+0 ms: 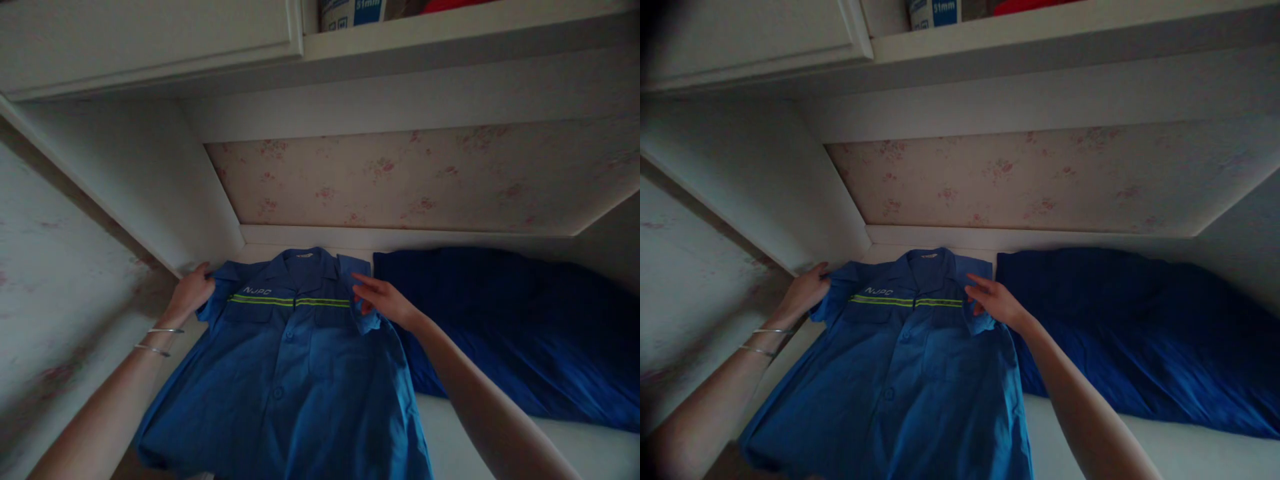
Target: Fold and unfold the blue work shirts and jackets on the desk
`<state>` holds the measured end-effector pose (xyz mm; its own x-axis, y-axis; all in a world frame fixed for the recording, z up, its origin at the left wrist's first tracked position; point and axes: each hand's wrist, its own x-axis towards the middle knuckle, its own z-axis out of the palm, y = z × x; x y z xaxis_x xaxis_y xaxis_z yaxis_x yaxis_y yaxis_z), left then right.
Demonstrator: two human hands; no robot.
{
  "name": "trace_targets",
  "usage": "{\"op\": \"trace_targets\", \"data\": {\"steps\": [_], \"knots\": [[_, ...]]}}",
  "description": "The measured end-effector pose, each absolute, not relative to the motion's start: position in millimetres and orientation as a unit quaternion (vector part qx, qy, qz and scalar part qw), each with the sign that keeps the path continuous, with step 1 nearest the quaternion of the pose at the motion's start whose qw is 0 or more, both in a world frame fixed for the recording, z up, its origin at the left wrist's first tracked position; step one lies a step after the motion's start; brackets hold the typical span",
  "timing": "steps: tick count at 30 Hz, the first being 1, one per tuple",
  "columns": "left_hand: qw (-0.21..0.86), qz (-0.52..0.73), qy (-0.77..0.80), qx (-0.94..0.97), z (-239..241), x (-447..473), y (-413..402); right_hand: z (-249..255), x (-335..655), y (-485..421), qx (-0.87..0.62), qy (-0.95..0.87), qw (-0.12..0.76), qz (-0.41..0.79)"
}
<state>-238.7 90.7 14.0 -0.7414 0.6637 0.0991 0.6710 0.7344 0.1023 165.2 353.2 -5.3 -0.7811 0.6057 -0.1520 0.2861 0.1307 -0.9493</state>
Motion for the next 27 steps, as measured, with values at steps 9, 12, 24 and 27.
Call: {"op": "trace_targets", "data": {"steps": [9,12,24,27], "knots": [[-0.063,-0.154,-0.848,-0.503,-29.4,-161.2,110.3,-78.7,144.2,327.7,-0.286,-0.948,0.032,0.138],[-0.041,-0.120,-0.841,-0.526,-65.8,-139.3,113.1,-88.7,148.6,318.6,-0.272,-0.957,-0.009,0.101],[0.002,-0.054,-0.842,-0.537,-98.0,-164.8,144.8,-96.3,114.4,348.4,-0.280,-0.957,-0.013,0.068],[0.009,-0.060,-0.840,-0.540,-92.8,-166.1,152.4,-92.5,106.8,353.4,-0.277,-0.958,-0.011,0.067]]}}
